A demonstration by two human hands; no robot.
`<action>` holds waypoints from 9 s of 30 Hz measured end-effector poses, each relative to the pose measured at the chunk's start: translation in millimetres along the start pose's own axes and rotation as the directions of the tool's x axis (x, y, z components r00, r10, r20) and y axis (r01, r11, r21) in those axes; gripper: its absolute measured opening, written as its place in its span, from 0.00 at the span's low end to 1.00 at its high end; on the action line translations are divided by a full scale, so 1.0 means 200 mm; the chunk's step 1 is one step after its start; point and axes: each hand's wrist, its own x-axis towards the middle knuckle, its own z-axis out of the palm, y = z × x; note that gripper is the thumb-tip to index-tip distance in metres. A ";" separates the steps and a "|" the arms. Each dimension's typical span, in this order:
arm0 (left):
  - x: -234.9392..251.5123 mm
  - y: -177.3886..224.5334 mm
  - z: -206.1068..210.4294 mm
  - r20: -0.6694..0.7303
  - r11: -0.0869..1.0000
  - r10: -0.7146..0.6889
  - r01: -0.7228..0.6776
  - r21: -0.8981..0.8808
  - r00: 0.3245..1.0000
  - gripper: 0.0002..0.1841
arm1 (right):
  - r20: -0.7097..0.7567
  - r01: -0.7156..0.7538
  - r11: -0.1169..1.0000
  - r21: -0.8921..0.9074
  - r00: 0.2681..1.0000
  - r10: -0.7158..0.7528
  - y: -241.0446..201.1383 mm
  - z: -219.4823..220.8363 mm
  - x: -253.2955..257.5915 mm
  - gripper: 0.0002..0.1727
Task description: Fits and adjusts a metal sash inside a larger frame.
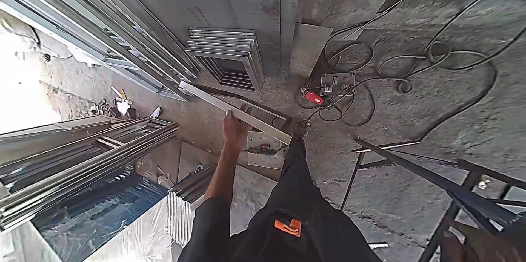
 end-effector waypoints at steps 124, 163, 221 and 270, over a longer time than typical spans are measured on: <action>-2.35 -1.96 0.62 0.638 0.336 -0.607 -0.880 -0.334 -0.474 0.28 | -0.182 -0.798 -0.188 0.573 -0.348 0.920 0.38 0.55 -3.63 0.15; -2.39 -2.04 0.51 0.595 0.117 -0.694 -0.880 -0.461 -0.404 0.26 | -0.141 -0.734 0.266 0.625 0.229 0.963 0.74 0.61 -3.10 0.11; -1.49 -1.30 0.90 0.477 0.516 -0.564 -0.163 0.841 0.674 0.09 | 0.417 -0.736 0.411 0.538 0.656 0.629 0.31 0.06 -1.32 0.37; -1.49 -1.47 0.79 0.817 0.241 -0.232 -0.782 0.575 0.529 0.71 | 0.421 -0.736 0.378 0.561 0.647 0.635 0.31 0.05 -1.33 0.34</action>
